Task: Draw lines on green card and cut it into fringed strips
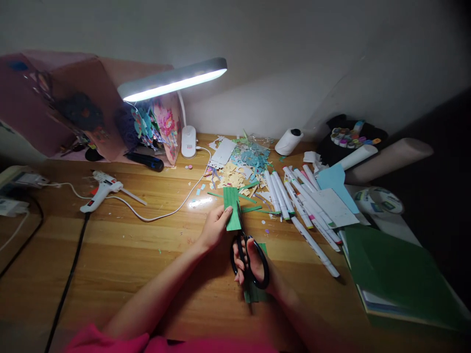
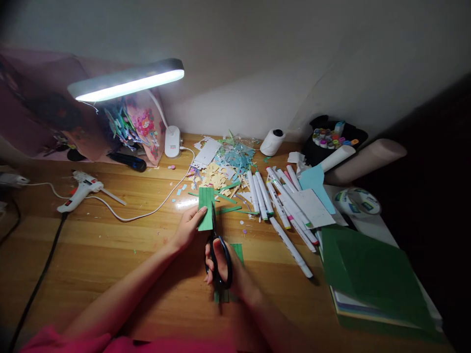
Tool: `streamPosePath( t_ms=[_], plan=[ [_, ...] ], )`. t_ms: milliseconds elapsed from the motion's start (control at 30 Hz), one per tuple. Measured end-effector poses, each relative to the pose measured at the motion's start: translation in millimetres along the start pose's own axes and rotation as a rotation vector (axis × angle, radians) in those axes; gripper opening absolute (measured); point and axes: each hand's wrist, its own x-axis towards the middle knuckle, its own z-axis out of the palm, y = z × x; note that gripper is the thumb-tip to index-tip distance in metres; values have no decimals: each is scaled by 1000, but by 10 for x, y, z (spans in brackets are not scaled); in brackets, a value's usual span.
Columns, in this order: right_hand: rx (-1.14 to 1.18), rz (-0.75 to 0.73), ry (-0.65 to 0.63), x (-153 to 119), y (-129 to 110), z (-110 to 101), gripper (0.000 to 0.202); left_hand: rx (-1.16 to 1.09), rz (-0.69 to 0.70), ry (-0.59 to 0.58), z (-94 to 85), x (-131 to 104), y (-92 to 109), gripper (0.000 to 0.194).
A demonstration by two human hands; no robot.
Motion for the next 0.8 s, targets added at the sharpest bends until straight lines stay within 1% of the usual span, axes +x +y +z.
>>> streamPosePath(
  t_ms=[167,267,333,467,667,800],
  plan=[
    [-2,-22,21,2,27,13,66,-15,-8,-4,16,-8,-21,44],
    [11,-35,38,3,26,28,69,-19,-29,-22,39,-33,-23,45],
    [28,-17,57,10,11,33,71,-24,-40,-34,57,-50,-23,46],
    [17,27,70,26,-3,17,70,-36,-45,-30,69,-61,-23,45],
    [48,-7,90,37,50,-12,71,-57,-95,-77,62,-65,-33,45],
    [12,8,112,48,15,5,71,-63,-116,-83,65,-63,-57,45]
  ],
)
